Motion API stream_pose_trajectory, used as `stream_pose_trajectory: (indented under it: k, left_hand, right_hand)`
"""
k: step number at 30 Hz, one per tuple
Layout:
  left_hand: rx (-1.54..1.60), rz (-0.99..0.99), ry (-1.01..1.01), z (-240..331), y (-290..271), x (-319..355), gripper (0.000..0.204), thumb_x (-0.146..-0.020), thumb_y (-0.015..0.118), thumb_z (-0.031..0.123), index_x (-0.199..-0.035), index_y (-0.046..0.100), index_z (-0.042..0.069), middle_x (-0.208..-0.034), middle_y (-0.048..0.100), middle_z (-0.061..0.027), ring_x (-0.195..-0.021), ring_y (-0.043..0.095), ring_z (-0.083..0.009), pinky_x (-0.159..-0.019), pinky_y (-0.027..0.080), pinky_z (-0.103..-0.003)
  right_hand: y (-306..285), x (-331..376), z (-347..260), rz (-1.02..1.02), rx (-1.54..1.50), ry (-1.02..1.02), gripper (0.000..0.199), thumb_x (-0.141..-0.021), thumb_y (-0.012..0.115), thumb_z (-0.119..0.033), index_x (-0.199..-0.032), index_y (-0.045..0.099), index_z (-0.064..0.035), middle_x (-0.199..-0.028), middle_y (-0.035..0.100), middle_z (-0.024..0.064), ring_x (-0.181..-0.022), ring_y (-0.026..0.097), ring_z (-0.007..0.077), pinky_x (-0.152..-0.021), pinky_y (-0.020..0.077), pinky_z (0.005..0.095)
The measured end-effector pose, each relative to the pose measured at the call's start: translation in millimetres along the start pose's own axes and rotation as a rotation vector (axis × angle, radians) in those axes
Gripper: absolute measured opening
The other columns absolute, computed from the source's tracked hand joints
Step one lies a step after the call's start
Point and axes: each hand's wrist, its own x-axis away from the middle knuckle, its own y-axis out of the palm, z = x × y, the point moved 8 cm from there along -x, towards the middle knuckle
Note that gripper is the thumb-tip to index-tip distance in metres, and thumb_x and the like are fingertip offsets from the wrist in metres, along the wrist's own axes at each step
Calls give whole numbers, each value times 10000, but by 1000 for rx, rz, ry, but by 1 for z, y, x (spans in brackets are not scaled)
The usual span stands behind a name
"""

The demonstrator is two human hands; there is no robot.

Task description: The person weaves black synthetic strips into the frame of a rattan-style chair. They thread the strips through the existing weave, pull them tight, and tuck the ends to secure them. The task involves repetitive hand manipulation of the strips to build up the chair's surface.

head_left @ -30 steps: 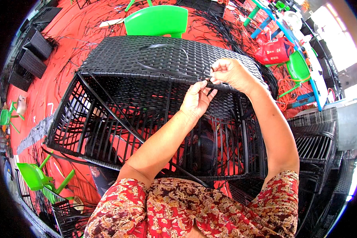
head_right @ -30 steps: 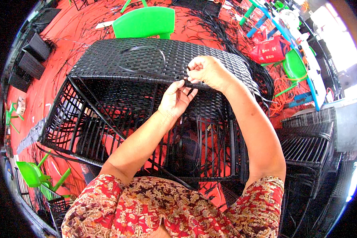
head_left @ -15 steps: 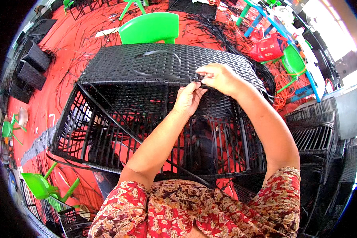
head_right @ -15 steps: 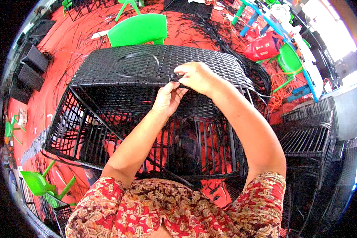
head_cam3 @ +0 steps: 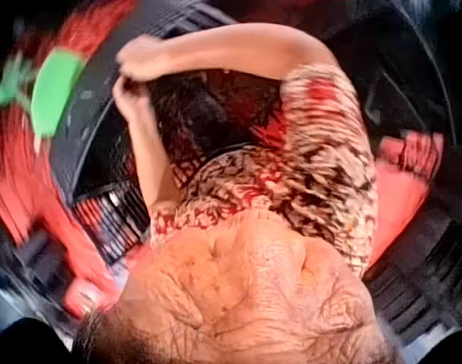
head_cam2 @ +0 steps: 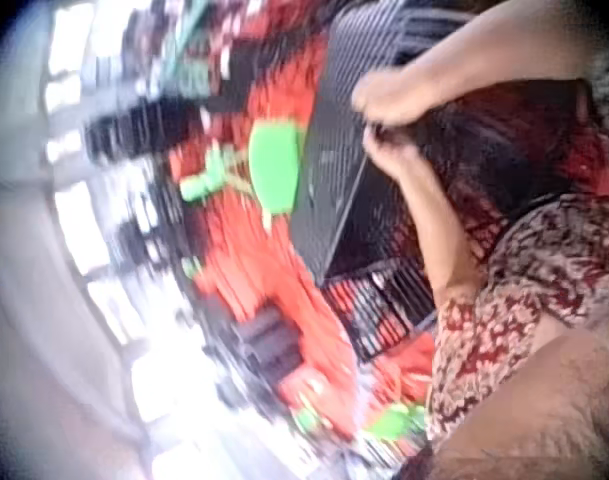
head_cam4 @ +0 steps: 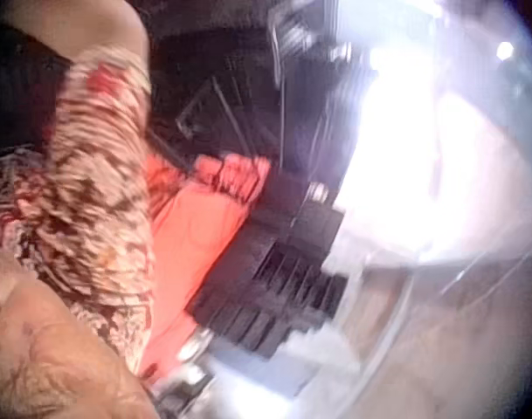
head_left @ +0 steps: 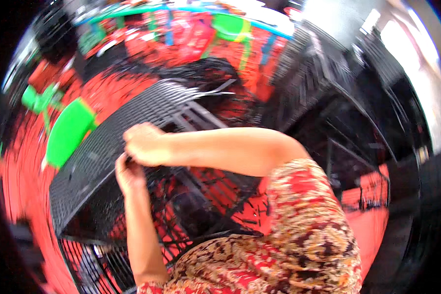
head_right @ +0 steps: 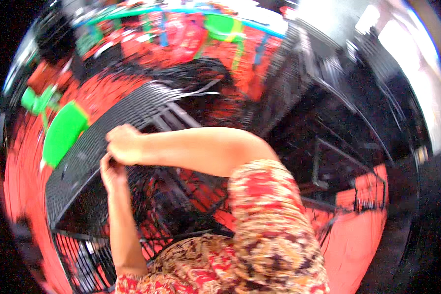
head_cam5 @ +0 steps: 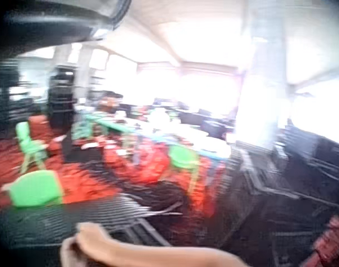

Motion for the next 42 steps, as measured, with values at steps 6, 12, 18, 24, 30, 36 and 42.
stream_pose_trajectory:
  k: [6, 12, 18, 24, 30, 36, 42]
  left_hand:
    - [-72, 54, -49, 5, 6, -12, 261, -731, 525, 167, -916, 581, -8, -962, 612, -111, -925, 572, -230, -846, 445, -358]
    - [-117, -17, -128, -1, 13, -20, 263, -720, 535, 141, -926, 574, -18, -959, 615, -108, -894, 585, -236, -812, 465, -347]
    - [55, -92, -152, 3, -5, -31, 174, -728, 595, 62, -870, 561, -33, -906, 620, -107, -817, 602, -218, -729, 523, -307]
    - [126, -124, -142, -8, 12, -22, 257, -751, 602, 96, -942, 526, -58, -942, 603, -135, -845, 596, -240, -750, 520, -328]
    - [42, 23, -84, -3, 21, 9, 140, -730, 640, 80, -829, 563, 17, -819, 614, -100, -697, 592, -220, -630, 526, -326]
    - [86, 79, -88, -13, 28, 15, 164, -724, 660, 97, -859, 567, 95, -849, 608, -35, -790, 578, -194, -764, 484, -355]
    - [110, 34, -39, -14, 34, 18, 128, -761, 641, 95, -863, 568, 70, -888, 596, -65, -790, 561, -193, -778, 482, -364]
  right_hand:
    - [-1, 10, -7, 73, 152, -36, 188, -682, 589, -241, -742, 690, -95, -988, 546, 70, -963, 471, 230, -760, 344, 368]
    - [27, -14, 27, -33, -136, 326, 220, -687, 601, -197, -837, 693, -65, -1036, 546, 95, -1024, 480, 253, -844, 368, 403]
    - [39, -26, 47, -167, -330, 506, 275, -645, 645, -207, -862, 681, -43, -948, 629, 145, -962, 578, 294, -802, 427, 427]
    - [51, -32, 63, -202, -285, 594, 292, -667, 639, -224, -896, 676, -47, -1008, 625, 147, -962, 589, 293, -796, 439, 422]
    - [40, -36, 43, -139, 201, -373, 121, -685, 545, -165, -682, 636, -86, -679, 601, 136, -654, 603, 304, -573, 476, 405]
    - [-28, 0, 69, -196, -373, 141, 213, -705, 624, -152, -886, 635, -40, -859, 633, 136, -811, 609, 244, -740, 468, 341]
    - [-7, -8, 38, -228, -52, 5, 155, -656, 677, -117, -789, 636, -47, -800, 577, 135, -824, 574, 321, -725, 460, 406]
